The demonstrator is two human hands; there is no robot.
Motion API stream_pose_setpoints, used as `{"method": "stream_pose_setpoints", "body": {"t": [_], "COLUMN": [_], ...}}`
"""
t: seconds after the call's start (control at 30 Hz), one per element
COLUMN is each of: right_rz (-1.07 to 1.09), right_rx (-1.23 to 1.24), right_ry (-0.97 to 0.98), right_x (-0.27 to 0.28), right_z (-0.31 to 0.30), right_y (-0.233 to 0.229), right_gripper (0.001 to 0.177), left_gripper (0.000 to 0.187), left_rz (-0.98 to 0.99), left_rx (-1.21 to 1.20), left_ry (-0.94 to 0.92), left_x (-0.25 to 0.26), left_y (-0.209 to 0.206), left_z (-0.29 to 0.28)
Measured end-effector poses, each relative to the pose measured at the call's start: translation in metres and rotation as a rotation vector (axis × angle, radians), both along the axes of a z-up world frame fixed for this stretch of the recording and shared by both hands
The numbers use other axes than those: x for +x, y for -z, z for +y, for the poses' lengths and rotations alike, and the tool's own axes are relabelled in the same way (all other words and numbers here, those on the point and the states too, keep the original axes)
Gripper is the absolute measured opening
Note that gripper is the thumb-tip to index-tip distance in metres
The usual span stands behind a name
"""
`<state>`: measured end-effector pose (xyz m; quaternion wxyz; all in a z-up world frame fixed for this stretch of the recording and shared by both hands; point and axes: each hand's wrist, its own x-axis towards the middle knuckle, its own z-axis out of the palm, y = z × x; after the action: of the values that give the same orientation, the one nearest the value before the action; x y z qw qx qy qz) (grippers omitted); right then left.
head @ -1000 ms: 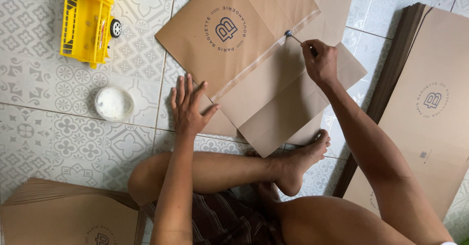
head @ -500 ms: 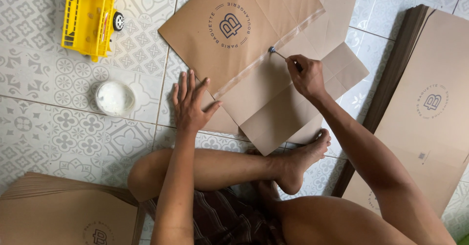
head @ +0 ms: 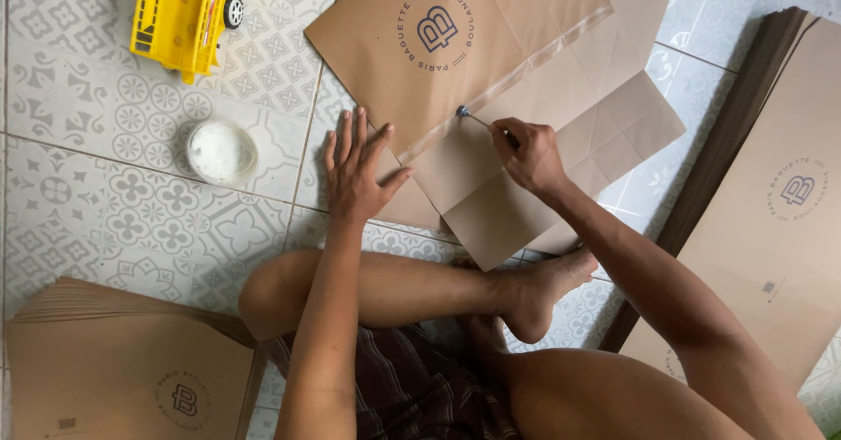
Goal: The person is manually assembling paper bags by applying glue to the bottom flaps with a small stick and folding them into place.
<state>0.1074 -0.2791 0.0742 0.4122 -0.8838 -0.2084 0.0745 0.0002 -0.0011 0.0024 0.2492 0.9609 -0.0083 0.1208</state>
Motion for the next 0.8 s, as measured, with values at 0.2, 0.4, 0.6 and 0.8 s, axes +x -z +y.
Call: {"method": "stream_pose_setpoints", "body": {"t": [0.2,0.4,0.6,0.8], "right_rz": [0.052,0.077,0.107,0.104], "right_rx": [0.025,0.063,0.072,0.041], "right_ry": [-0.032,-0.128,-0.213,-0.194], "right_x": [-0.018,-0.029,-0.039,-0.028], "right_z": [0.018,0.039,0.059,0.071], "right_y": [-0.002,-0.013,-0.014,-0.008], "right_gripper": [0.008,0.011,0.012,0.014], "left_gripper": [0.079,0.079,0.081,0.083], "left_rz": [-0.004,0.030,0.035,-0.072], "left_rx": [-0.003,0.033,0.030,-0.003], "left_ry": [-0.006,0.003,-0.011,-0.061], "left_x": [0.000,0.000,-0.001,0.002], "left_y": [0.001,-0.001,0.010,0.011], "left_z": [0.000,0.001,0.000,-0.004]}}
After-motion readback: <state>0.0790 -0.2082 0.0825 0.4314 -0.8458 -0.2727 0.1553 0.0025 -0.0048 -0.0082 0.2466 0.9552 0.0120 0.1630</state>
